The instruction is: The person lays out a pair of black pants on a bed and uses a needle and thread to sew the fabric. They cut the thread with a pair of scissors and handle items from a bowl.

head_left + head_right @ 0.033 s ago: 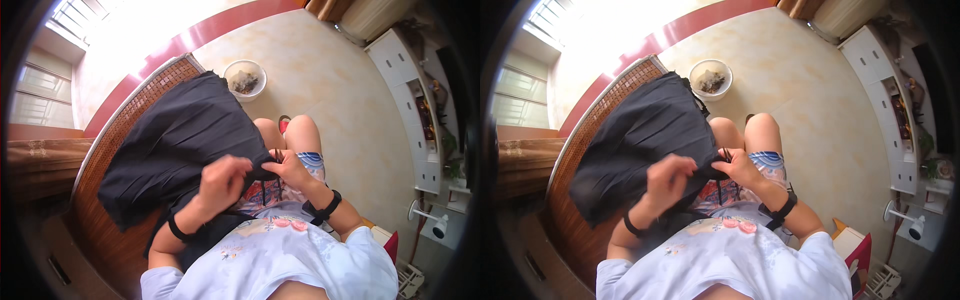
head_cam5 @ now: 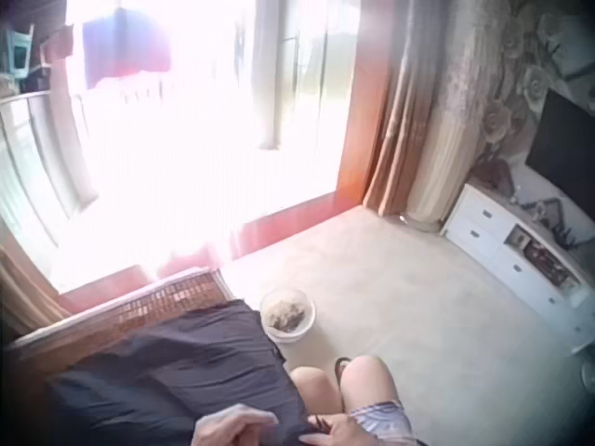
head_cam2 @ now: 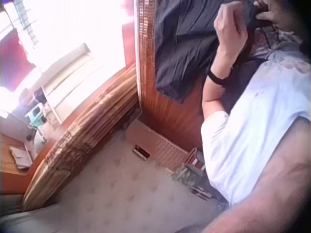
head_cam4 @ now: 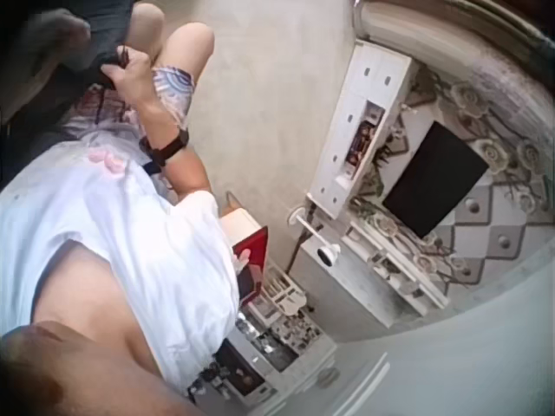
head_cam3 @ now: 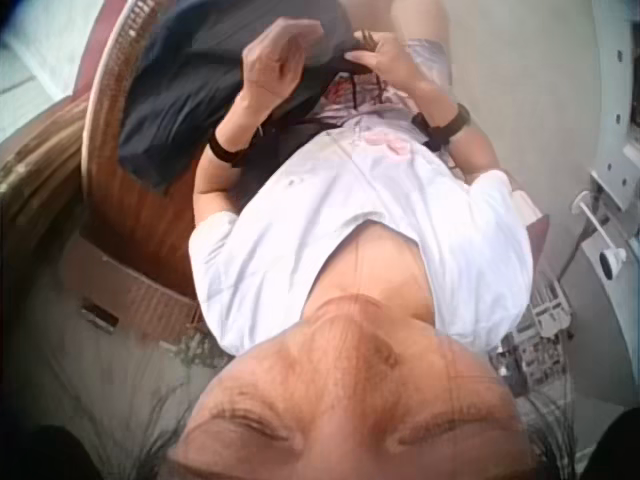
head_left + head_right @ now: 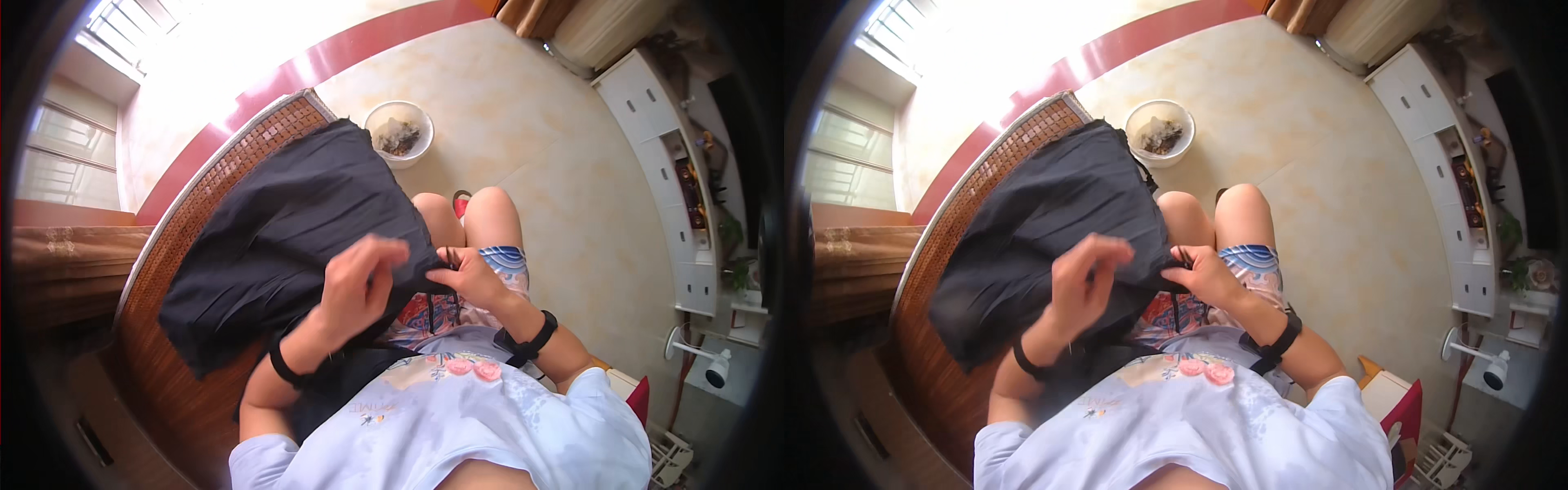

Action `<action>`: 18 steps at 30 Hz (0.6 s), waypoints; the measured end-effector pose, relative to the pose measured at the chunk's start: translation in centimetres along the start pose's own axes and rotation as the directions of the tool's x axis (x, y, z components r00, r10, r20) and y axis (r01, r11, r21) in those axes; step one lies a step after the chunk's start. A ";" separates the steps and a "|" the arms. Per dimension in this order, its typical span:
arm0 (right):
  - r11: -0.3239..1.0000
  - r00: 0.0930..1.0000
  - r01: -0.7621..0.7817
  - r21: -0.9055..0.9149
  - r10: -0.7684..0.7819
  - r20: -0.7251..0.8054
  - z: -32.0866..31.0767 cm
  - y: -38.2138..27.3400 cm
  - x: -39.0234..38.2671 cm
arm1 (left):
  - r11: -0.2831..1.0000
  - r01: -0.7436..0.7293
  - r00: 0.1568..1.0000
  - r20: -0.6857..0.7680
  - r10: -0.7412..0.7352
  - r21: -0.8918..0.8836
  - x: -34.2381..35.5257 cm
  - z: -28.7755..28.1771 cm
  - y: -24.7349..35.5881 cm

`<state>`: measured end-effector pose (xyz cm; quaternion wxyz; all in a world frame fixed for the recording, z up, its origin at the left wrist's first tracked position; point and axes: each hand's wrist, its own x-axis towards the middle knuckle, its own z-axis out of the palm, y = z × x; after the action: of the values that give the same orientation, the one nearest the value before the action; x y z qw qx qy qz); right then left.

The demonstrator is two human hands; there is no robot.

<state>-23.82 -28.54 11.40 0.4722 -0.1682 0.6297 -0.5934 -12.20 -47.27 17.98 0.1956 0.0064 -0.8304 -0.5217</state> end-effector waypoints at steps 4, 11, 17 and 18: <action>0.945 0.990 0.045 -0.323 0.001 0.140 1.4 -2.6 -1.9 | 0.941 -0.327 0.895 0.292 0.336 -0.082 4.4 2.5 -5.0; 0.942 0.992 0.090 -0.322 -0.056 0.113 -1.8 -2.9 -0.1 | 0.922 0.387 0.803 0.496 -0.331 -0.011 1.4 2.3 -5.9; 0.984 0.981 -0.119 -0.134 0.138 0.136 -2.2 -0.5 2.9 | 0.054 0.770 0.447 0.477 -0.757 -0.635 -4.0 3.0 -6.1; 0.971 0.958 -0.218 -0.093 0.232 0.170 -2.1 -1.7 3.0 | 0.033 0.766 0.431 0.474 -0.768 -0.642 -4.5 3.0 -6.0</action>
<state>-27.57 -30.04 11.47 0.5850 -0.1654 0.6210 -0.4948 -10.22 -46.49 10.18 -0.1341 0.3610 -0.3606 -0.8495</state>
